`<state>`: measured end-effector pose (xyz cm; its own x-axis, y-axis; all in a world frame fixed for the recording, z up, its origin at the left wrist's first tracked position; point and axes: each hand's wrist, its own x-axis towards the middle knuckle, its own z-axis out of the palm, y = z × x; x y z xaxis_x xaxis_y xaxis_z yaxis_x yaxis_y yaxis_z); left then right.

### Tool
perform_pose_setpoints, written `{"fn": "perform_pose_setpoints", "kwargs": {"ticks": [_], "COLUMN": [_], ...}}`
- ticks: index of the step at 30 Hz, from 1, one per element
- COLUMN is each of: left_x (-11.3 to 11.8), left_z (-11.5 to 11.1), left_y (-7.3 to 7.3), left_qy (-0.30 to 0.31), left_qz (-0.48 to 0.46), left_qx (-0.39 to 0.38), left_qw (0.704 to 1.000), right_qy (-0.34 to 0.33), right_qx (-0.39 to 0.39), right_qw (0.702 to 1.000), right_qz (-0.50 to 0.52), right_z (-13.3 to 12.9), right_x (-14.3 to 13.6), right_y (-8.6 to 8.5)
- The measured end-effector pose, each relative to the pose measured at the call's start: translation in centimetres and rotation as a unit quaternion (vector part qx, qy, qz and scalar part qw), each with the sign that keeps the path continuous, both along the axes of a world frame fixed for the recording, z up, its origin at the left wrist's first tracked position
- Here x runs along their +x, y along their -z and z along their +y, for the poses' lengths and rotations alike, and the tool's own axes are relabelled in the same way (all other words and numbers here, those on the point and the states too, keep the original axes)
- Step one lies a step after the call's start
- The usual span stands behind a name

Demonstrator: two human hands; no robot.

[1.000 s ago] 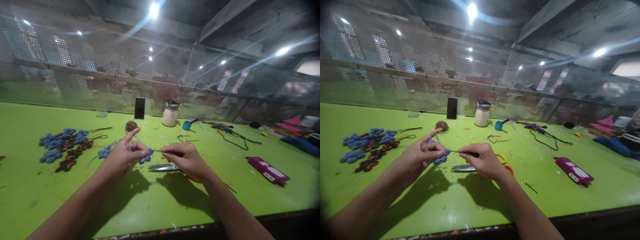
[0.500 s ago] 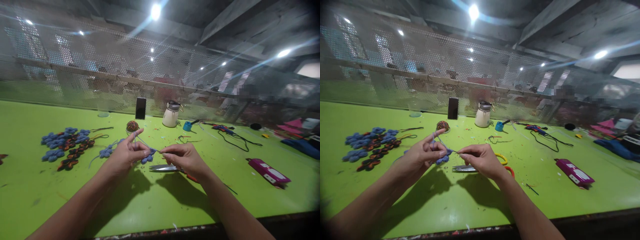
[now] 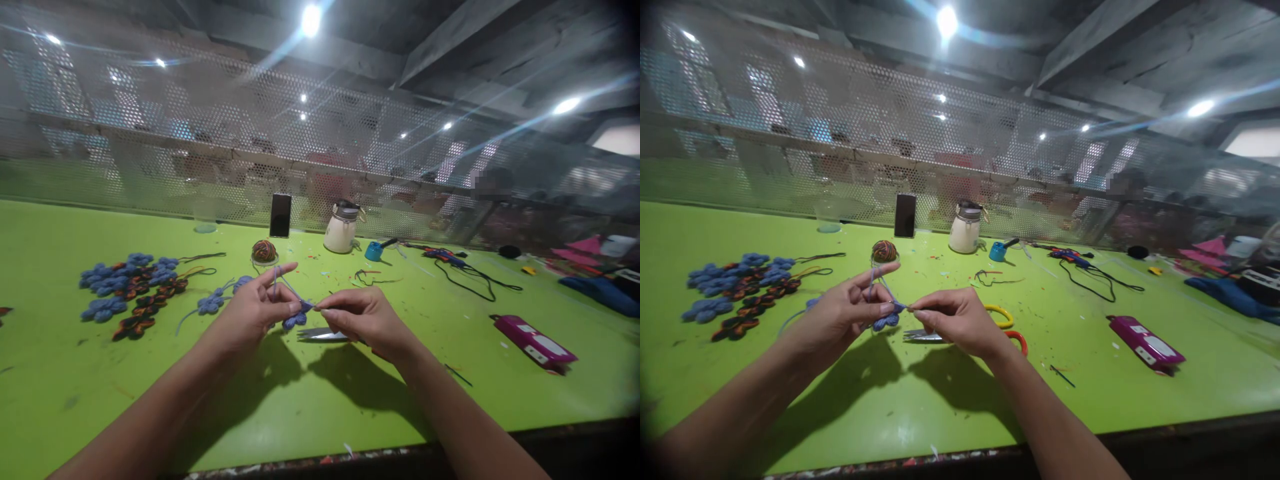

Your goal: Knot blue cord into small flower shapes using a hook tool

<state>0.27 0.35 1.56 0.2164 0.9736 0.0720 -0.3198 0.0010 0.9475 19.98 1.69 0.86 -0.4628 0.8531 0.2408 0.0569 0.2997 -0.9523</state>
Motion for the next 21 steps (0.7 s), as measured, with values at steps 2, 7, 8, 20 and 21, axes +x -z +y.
{"fn": "perform_pose_setpoints", "kwargs": {"ticks": [2, 7, 8, 20, 21], "left_x": [0.0, 0.2, 0.3, 0.9, 0.9], "left_z": [0.0, -0.1, -0.1, -0.5, -0.6], "left_y": [0.0, 0.2, 0.2, -0.1, -0.1], "left_qy": [0.002, -0.012, -0.018, -0.054, -0.054], "left_qz": [0.004, -0.002, -0.001, 0.076, 0.078], "left_qx": [0.002, 0.023, 0.029, 0.107, 0.112], "left_qw": [1.0, 1.0, 0.999, 0.99, 0.989], "right_qy": [-0.005, -0.006, -0.007, -0.01, -0.001], "right_qx": [-0.019, -0.041, -0.044, -0.098, -0.106], "right_qw": [1.0, 0.999, 0.999, 0.993, 0.992], "right_qz": [0.008, 0.027, 0.028, 0.062, 0.067], "right_z": [0.1, 0.3, 0.3, -0.1, -0.1], "right_x": [-0.1, -0.5, -0.5, -1.1, -1.2], "right_y": [0.2, 0.5, 0.5, 0.5, 0.6]}}
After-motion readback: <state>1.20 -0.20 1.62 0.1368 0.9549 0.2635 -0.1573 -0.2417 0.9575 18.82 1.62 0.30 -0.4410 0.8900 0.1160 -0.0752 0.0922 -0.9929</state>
